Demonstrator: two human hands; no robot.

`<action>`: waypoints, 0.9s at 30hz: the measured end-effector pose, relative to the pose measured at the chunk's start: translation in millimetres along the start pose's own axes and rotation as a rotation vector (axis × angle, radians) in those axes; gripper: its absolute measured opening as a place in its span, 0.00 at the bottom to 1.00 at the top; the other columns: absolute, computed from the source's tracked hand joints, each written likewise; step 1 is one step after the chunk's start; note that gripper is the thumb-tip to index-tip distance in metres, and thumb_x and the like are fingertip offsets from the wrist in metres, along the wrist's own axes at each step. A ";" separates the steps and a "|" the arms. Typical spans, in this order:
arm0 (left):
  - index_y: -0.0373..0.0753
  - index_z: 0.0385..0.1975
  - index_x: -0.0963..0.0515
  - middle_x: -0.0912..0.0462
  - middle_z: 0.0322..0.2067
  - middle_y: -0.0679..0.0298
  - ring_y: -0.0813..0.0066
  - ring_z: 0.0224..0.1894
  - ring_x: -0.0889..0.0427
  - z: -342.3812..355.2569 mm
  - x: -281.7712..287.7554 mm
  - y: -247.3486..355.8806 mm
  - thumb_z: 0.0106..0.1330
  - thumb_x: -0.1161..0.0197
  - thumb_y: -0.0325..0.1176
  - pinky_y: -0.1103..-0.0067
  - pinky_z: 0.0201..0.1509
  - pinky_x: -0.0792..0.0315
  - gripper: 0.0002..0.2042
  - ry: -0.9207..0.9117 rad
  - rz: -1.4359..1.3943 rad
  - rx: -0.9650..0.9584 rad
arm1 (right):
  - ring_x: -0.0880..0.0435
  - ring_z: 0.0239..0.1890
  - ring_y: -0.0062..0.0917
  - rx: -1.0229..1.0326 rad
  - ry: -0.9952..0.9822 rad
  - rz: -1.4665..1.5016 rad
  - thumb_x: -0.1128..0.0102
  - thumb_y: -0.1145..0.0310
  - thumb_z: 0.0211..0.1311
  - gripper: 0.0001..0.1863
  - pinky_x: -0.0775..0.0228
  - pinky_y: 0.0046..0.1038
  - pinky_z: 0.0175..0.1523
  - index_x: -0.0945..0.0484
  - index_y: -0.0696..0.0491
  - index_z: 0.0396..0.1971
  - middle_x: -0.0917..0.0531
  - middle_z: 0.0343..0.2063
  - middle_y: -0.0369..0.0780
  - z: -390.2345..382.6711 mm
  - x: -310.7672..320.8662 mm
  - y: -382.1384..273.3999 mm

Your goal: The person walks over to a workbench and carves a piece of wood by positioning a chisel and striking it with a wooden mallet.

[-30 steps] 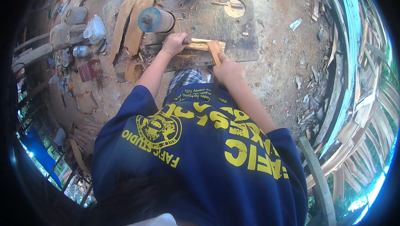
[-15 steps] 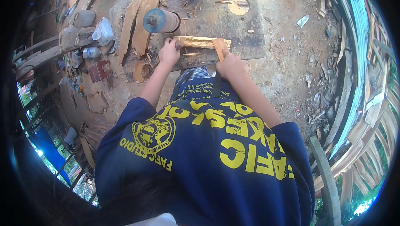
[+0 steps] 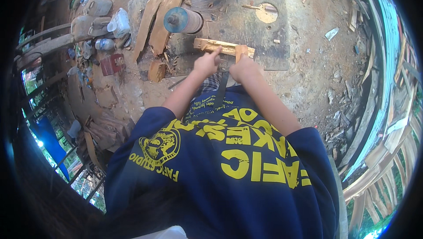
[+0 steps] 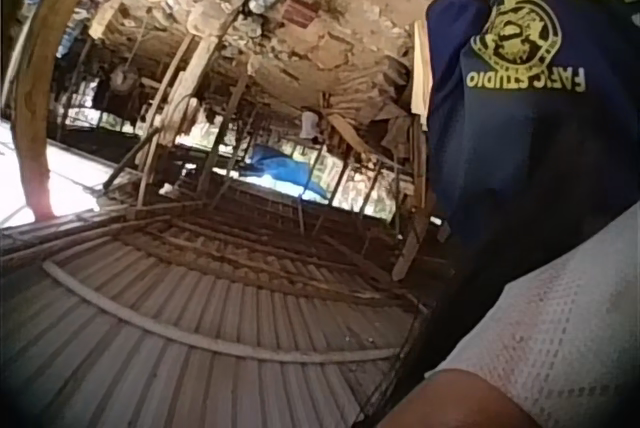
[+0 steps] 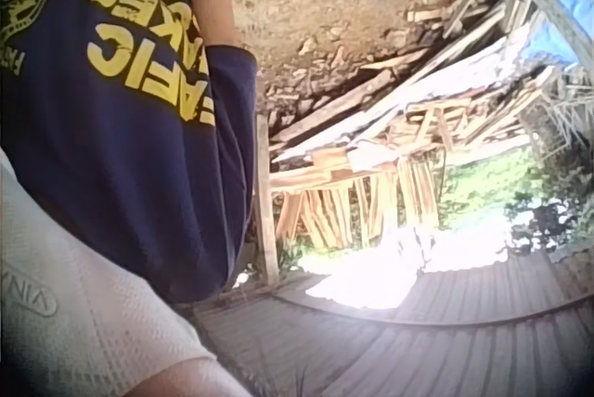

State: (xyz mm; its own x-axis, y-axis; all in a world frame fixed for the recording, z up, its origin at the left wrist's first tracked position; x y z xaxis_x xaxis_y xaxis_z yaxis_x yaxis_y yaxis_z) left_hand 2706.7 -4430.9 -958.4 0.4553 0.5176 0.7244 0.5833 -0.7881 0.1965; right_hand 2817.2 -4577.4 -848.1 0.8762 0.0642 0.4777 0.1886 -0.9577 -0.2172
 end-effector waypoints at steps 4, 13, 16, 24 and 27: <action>0.59 0.74 0.57 0.22 0.47 0.49 0.52 0.46 0.17 -2.4 -12.3 9.8 0.58 0.38 0.34 0.62 0.47 0.23 0.45 0.020 -0.047 -0.047 | 0.22 0.57 0.41 -0.028 0.061 0.047 0.49 0.58 0.58 0.33 0.30 0.38 0.61 0.35 0.55 0.64 0.22 0.54 0.52 1.0 -10.8 -6.4; 0.53 0.74 0.65 0.19 0.42 0.51 0.55 0.43 0.16 14.3 -5.4 -18.0 0.58 0.36 0.38 0.64 0.45 0.22 0.49 0.006 -0.017 0.010 | 0.13 0.35 0.41 0.004 0.020 0.017 0.51 0.61 0.58 0.30 0.20 0.35 0.44 0.33 0.56 0.62 0.19 0.49 0.51 12.2 -11.5 -18.3; 0.52 0.73 0.53 0.18 0.43 0.52 0.55 0.42 0.16 12.2 -3.3 -15.4 0.57 0.35 0.39 0.64 0.45 0.22 0.44 0.011 -0.020 0.044 | 0.13 0.36 0.40 -0.002 0.008 0.027 0.51 0.61 0.58 0.30 0.20 0.35 0.45 0.33 0.56 0.62 0.18 0.48 0.51 7.3 -10.5 -16.7; 0.45 0.49 0.25 0.23 0.48 0.58 0.55 0.43 0.16 31.2 21.3 -30.6 0.58 0.33 0.45 0.63 0.45 0.22 0.21 0.417 -0.173 -0.056 | 0.23 0.58 0.39 -0.036 0.005 0.021 0.51 0.58 0.59 0.31 0.32 0.36 0.62 0.33 0.54 0.63 0.23 0.57 0.49 -3.7 -13.2 -25.0; 0.45 0.46 0.23 0.21 0.48 0.60 0.57 0.46 0.17 48.0 32.0 -39.3 0.56 0.31 0.45 0.64 0.49 0.23 0.20 0.269 -0.116 0.037 | 0.23 0.59 0.39 -0.028 0.024 0.017 0.51 0.57 0.59 0.33 0.32 0.37 0.63 0.36 0.53 0.65 0.24 0.57 0.49 2.4 -24.8 -29.6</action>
State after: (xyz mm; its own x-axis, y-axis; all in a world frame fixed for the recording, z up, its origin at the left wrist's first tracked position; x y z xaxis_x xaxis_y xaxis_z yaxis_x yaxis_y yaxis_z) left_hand 2730.7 -4367.3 -974.7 0.1926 0.4930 0.8484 0.6476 -0.7135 0.2676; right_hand 2791.0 -4550.0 -855.6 0.8684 0.0414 0.4941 0.1608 -0.9661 -0.2017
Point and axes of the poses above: each hand's wrist, its own z-axis towards the middle knuckle, its own x-axis out of the back of the hand, y = z × x, the point moved 2 cm from there along z, towards the middle knuckle
